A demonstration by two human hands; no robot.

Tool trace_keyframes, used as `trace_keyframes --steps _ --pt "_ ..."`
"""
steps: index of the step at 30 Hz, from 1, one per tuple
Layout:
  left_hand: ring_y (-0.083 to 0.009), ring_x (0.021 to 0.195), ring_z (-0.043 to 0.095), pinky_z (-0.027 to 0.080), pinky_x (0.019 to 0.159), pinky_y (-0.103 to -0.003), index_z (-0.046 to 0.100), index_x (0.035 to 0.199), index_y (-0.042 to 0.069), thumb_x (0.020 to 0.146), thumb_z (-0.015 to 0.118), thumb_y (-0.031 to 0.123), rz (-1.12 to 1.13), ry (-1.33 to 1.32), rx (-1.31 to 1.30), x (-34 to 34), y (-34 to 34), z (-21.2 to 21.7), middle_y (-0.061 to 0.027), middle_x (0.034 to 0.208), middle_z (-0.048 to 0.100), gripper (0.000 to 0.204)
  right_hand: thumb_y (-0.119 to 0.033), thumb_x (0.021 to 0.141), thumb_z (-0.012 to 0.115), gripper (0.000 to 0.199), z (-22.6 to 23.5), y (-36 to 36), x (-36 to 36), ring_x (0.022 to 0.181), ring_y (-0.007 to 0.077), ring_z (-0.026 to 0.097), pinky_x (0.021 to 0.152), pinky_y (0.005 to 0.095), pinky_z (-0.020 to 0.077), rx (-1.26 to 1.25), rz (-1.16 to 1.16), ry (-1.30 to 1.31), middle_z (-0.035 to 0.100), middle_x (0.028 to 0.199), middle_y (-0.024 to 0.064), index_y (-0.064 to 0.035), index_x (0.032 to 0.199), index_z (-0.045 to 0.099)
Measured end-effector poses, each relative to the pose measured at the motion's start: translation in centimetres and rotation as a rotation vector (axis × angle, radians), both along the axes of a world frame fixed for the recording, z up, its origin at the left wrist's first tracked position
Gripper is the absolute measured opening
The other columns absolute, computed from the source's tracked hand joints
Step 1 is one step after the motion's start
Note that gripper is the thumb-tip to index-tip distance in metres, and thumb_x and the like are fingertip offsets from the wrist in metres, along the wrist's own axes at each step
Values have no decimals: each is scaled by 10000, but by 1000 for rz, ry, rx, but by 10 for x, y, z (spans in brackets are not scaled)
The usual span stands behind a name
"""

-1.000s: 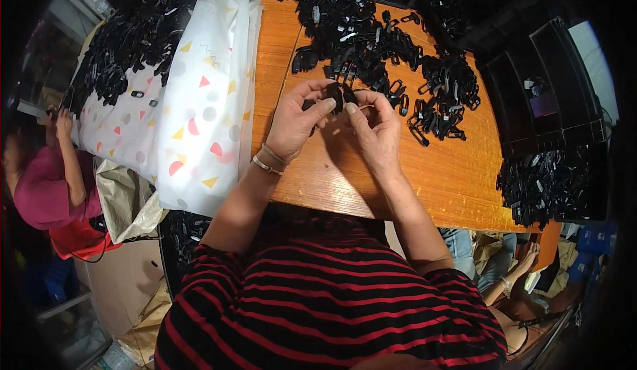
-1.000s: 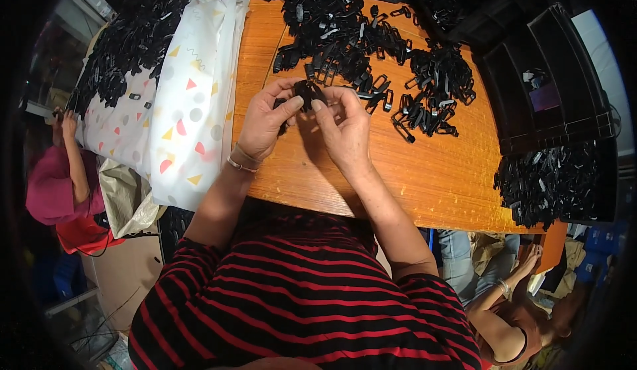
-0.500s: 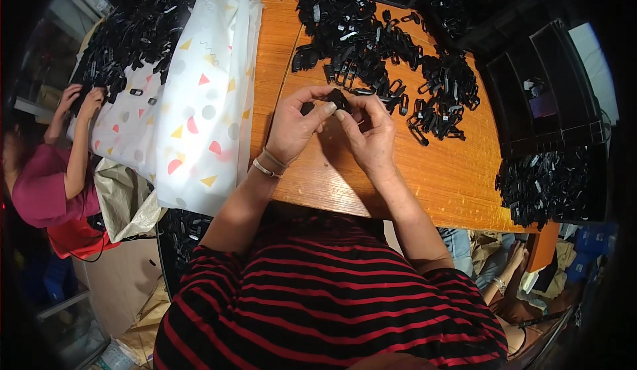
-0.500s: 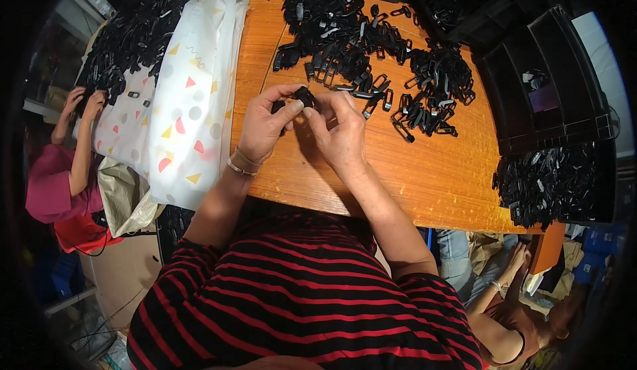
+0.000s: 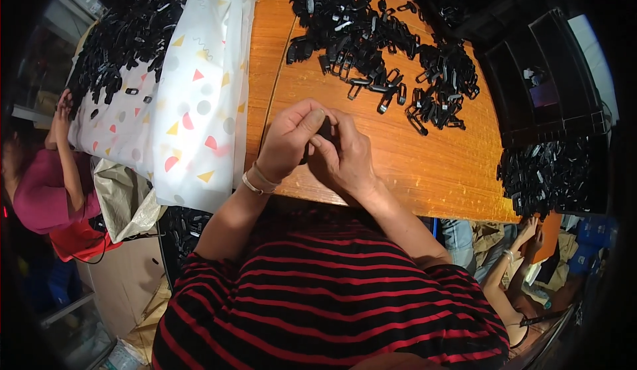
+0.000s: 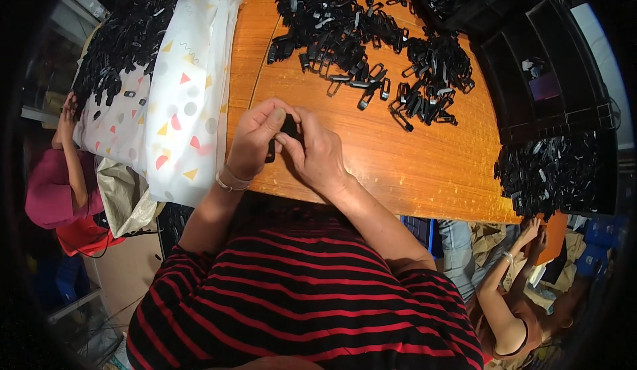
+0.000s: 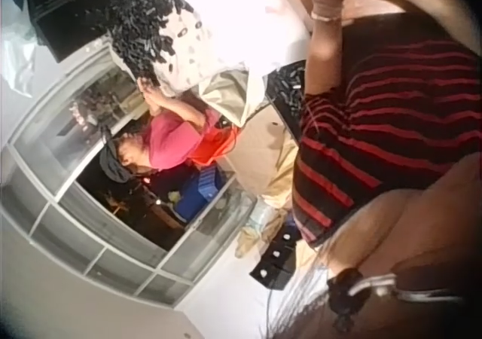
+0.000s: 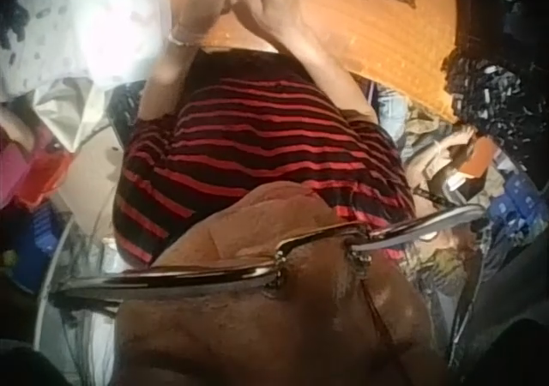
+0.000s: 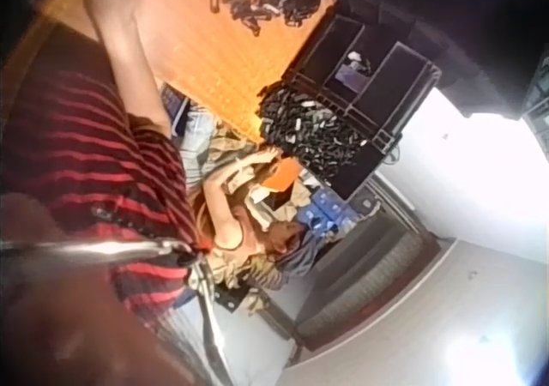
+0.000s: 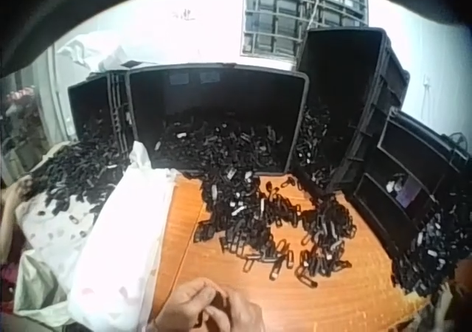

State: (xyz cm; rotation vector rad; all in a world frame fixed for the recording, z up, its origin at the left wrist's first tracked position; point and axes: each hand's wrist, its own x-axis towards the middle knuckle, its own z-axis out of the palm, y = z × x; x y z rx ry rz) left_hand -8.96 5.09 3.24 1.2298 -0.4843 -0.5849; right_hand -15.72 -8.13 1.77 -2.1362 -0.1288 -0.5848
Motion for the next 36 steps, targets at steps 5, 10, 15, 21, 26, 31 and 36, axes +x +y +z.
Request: trace_keyframes --steps 5,10,15,21,26,31,36 --pt "-37 565 467 349 484 -182 597 920 42 1006 424 248 113 40 197 -12 31 3 -1 778 603 283 -179 811 724 387 8 7 2 677 286 636 602 361 504 170 243 162 636 804 133 -12 1114 550" --pt "-64 599 511 383 518 -204 617 847 16 969 467 182 103 106 669 -44 142 25 -26 742 611 255 -155 825 707 199 -1 -34 25 734 249 643 649 339 521 -157 265 61 651 838 95 -70 1002 674" --pt "-146 801 616 477 739 -275 658 956 -25 866 639 126 132 -347 1285 -90 254 10 -83 860 670 176 -138 826 675 172 -9 -88 65 729 291 644 654 393 533 -426 -173 268 638 913 148 -49 973 684" --pt "-109 760 601 482 726 -257 667 925 -34 854 654 87 234 -211 968 -51 209 28 -48 796 665 141 -65 824 639 140 -2 -98 79 754 384 630 663 447 527 -717 -177 320 579 989 210 0 947 626" --pt "-137 742 593 488 704 -283 621 1033 -21 880 601 35 238 -600 604 33 90 8 -71 794 624 165 -33 823 624 227 -10 -106 75 820 400 618 688 450 511 -735 -58 390 578 1011 213 -2 1033 543" --pt "-294 862 629 507 754 -347 616 1117 68 842 598 14 212 -1007 700 97 -17 -25 -118 976 626 281 -4 787 631 290 -4 -106 67 850 389 618 723 440 507 -611 29 369 592 978 188 -18 1063 544" --pt "-303 876 584 493 720 -407 612 1042 102 785 657 50 165 -1334 870 128 -52 -30 -101 927 545 265 -9 734 680 275 4 -108 62 823 358 619 713 416 510 -575 80 318 610 936 160 -23 1001 618"
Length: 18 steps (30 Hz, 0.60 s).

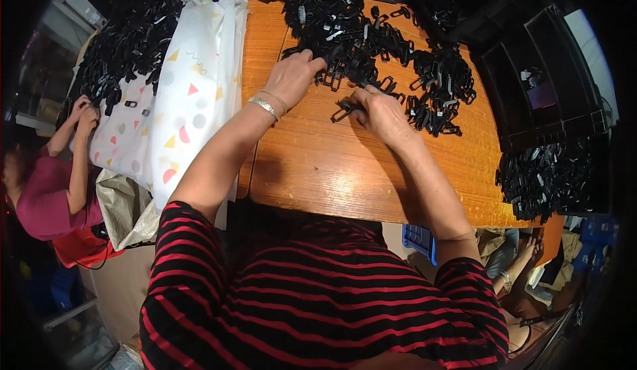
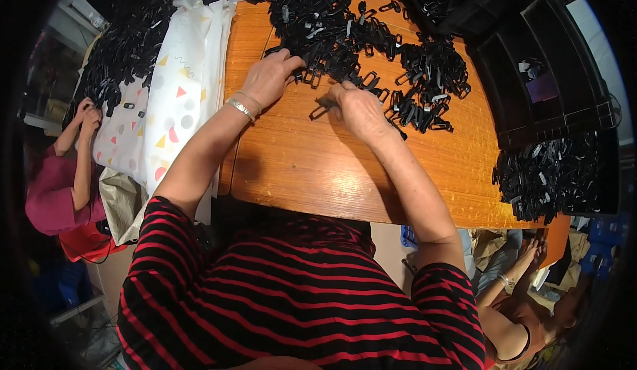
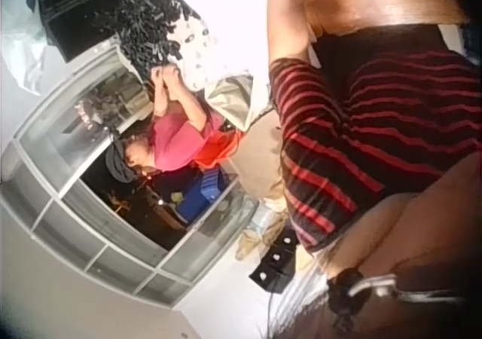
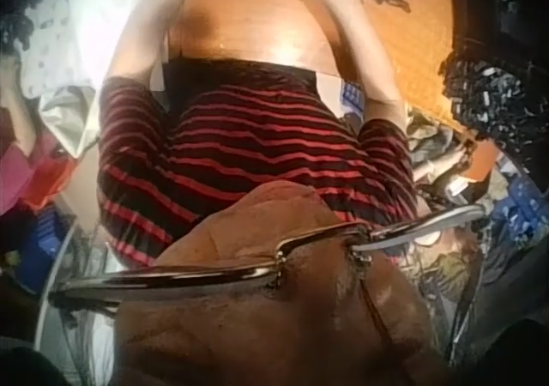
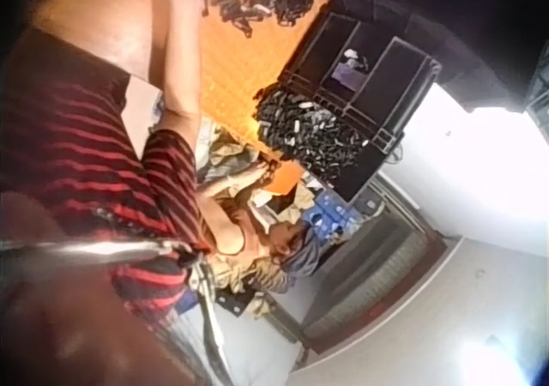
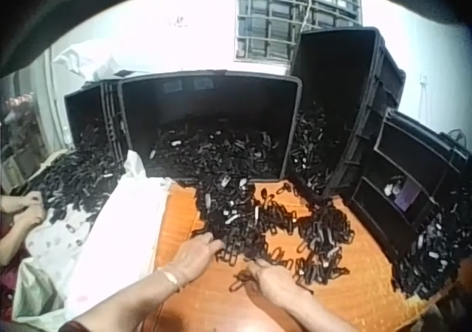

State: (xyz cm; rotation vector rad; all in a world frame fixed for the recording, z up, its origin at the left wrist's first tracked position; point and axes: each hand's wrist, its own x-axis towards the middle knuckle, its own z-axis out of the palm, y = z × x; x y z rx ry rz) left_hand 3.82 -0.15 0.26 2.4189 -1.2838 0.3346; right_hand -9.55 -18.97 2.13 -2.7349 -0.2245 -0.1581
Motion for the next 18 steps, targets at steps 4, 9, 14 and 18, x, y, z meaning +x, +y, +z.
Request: trace_keyframes --steps 4,9,14,18 --pt "-292 879 573 494 741 -385 595 979 86 767 685 62 -54 -60 -6 0 0 1 -92 935 557 232 -39 827 666 241 20 0 -1 813 283 636 710 369 505 358 -33 67 631 933 114 -22 1065 637" --pt "-312 922 547 481 760 -398 570 946 38 756 700 70 -101 46 4 -17 7 -1 -107 938 566 232 -33 870 618 221 3 -2 0 838 240 634 756 336 502 415 -9 -51 647 982 119 0 1089 618" --pt "-327 915 547 471 771 -407 581 955 24 760 677 38 -88 99 -113 -26 19 -11 -126 922 570 219 -20 867 580 220 6 2 -2 827 235 641 753 336 503 369 -105 90 655 911 136 0 1086 589" --pt "-339 898 554 466 785 -406 596 960 23 760 660 19 -28 114 -103 -32 25 -10 -136 898 568 210 -44 881 590 173 4 3 -1 736 181 611 681 312 497 294 -58 -18 634 830 95 -4 1049 590"
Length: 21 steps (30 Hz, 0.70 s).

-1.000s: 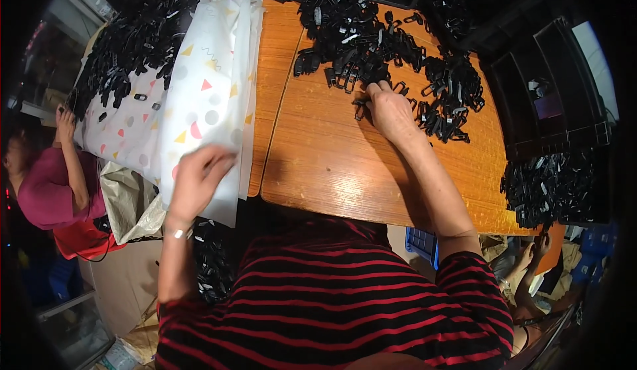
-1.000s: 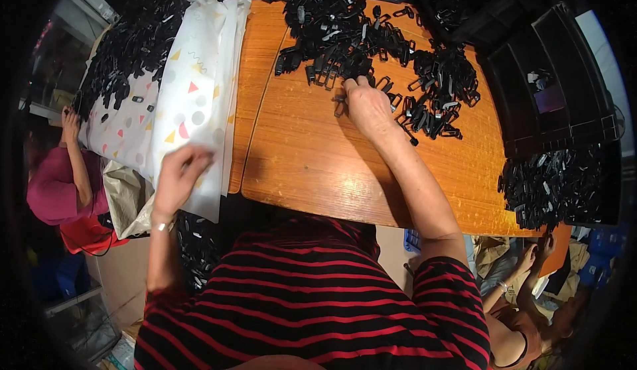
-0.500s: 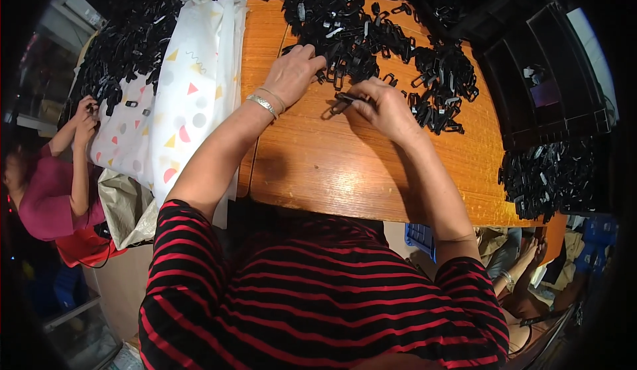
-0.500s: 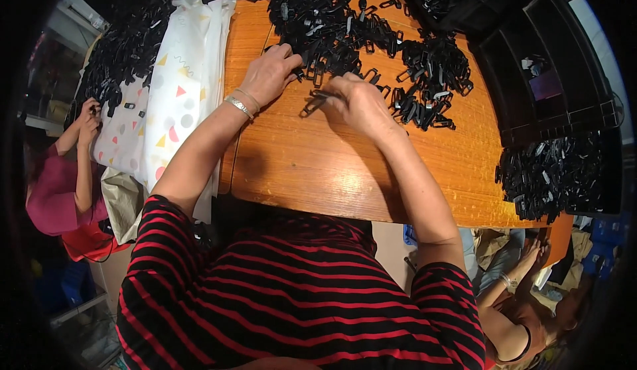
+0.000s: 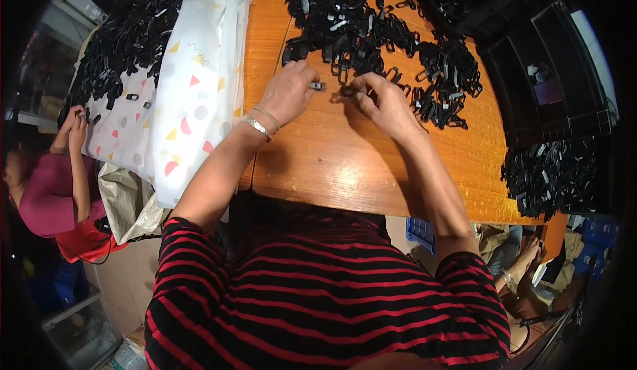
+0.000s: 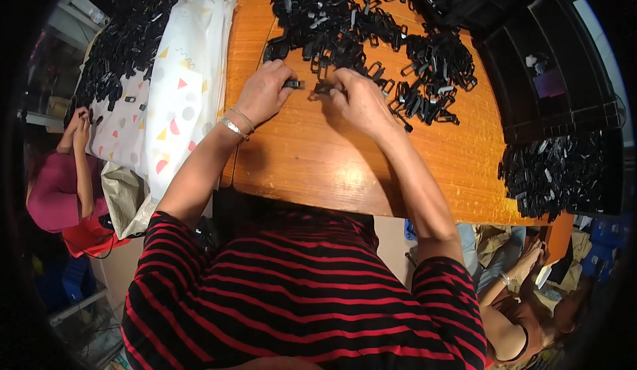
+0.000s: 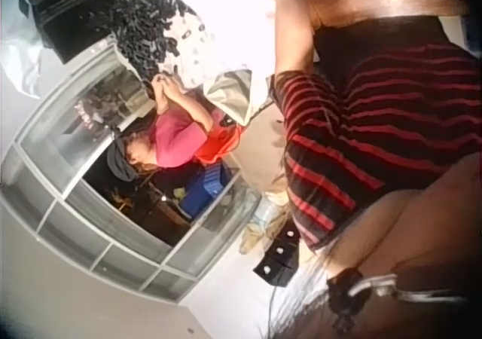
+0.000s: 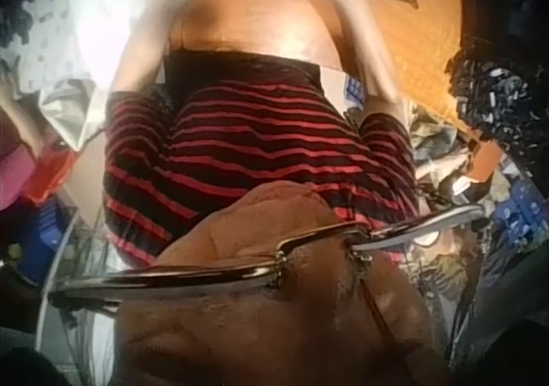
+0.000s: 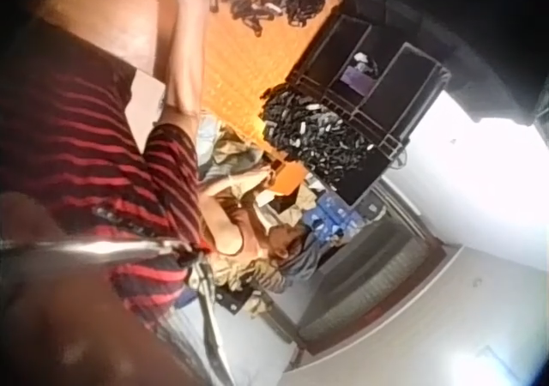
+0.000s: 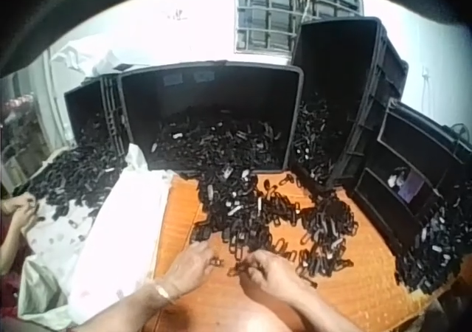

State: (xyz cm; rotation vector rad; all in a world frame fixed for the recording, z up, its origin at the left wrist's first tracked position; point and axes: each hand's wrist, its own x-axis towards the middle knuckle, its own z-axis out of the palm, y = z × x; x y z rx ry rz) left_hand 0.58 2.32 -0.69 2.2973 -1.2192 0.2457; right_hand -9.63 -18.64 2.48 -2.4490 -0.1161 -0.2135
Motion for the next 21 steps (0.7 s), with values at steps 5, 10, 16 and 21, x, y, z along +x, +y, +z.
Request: trace_keyframes --steps 5,10,16,21 --pt "-335 854 564 479 768 -385 593 936 12 762 661 9 -5 71 -79 -14 7 0 -137 922 579 186 -43 909 589 120 -11 -1 -2 621 86 556 555 246 459 232 -45 85 602 768 19 22 1008 572" --pt "-173 711 586 493 655 -278 591 967 10 790 675 -2 15 424 -325 -21 13 2 -64 898 603 196 -48 911 592 93 -4 8 -1 702 88 581 613 253 481 574 -38 148 614 767 10 8 984 594" --pt "-43 775 568 475 661 -182 581 1064 0 838 664 -16 9 995 -580 -35 18 -5 5 885 609 241 -54 832 638 83 -29 40 -26 786 338 641 695 396 529 33 10 -91 622 878 167 9 886 650" --pt "-73 862 602 500 774 -192 558 1121 -24 878 630 -8 -51 1245 -849 -49 29 -11 -44 1007 641 255 -70 814 678 154 -19 42 -38 777 322 637 660 385 516 -99 5 -71 602 935 132 -29 959 651"
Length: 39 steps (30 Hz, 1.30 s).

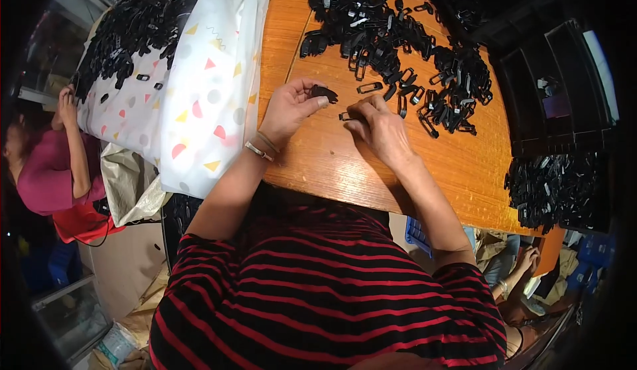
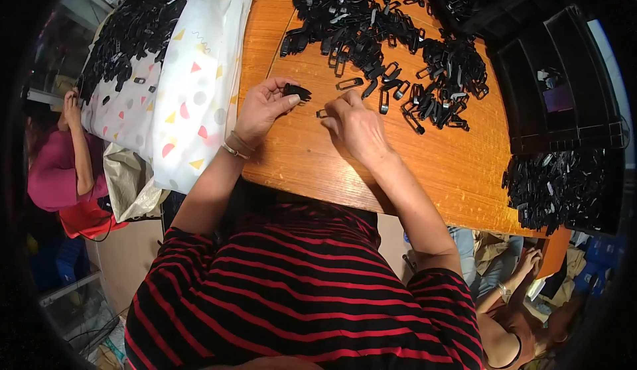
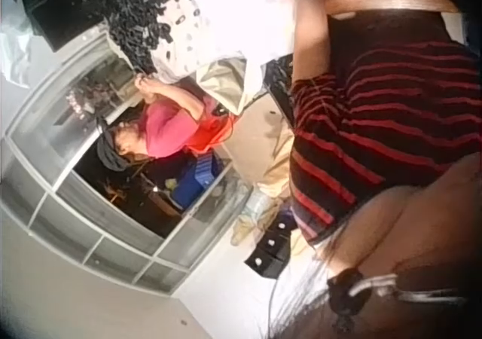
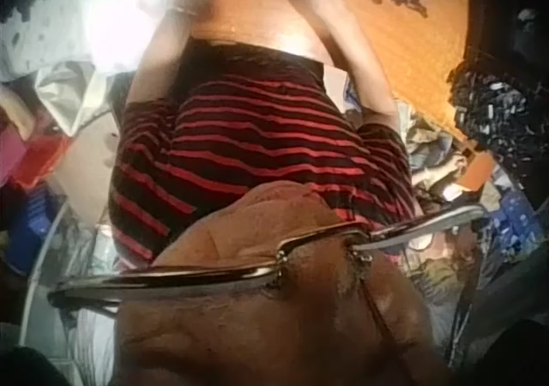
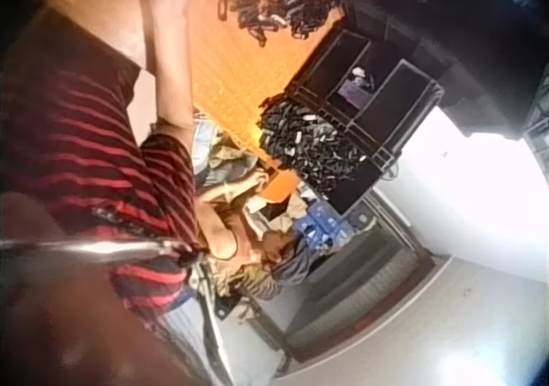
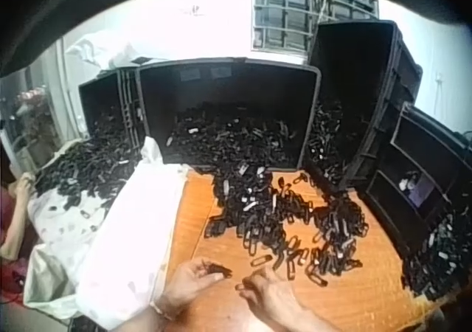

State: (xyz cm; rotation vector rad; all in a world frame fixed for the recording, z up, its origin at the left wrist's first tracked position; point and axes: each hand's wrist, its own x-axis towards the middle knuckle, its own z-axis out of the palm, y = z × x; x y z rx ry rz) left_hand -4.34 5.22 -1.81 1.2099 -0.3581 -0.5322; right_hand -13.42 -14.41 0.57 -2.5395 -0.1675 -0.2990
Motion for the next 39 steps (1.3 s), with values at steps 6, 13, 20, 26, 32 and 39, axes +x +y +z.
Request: trace_keyframes --steps 6,13,20,26,32,39 --pt "-105 901 612 493 803 -219 523 1210 5 935 572 73 36 92 -92 -13 -4 2 -38 992 619 288 -76 822 693 214 4 -6 0 714 251 632 620 331 506 36 14 25 599 885 111 -18 1019 632" --pt "-83 813 588 481 741 -208 462 1333 21 982 498 141 -19 35 -94 -23 -3 14 -27 971 619 373 -53 868 654 170 21 28 7 665 67 558 581 221 452 491 -85 -125 628 877 46 22 1016 614" --pt "-55 804 578 471 698 -195 523 1233 4 950 552 101 49 -48 -76 -25 -2 17 -14 953 630 301 -52 864 657 174 17 37 10 659 59 553 589 208 447 548 -89 -145 629 857 42 26 1015 620" --pt "-48 738 576 476 669 -189 545 1204 -4 943 573 99 55 -94 -50 -23 1 10 -9 912 631 282 -44 851 672 164 20 42 7 669 69 549 594 207 441 539 -60 -162 590 838 37 19 996 628" --pt "-47 697 570 475 632 -179 550 1207 -7 940 576 84 56 -57 -104 -24 1 5 -3 874 620 284 -34 841 680 168 21 46 4 656 86 548 585 218 444 533 -48 -185 573 843 47 20 991 627" --pt "-36 683 548 454 610 -169 567 1204 2 945 568 83 68 -79 -80 -30 0 8 11 863 609 271 -22 809 699 188 19 45 5 647 151 573 569 256 463 441 -40 -243 578 832 81 9 982 631"
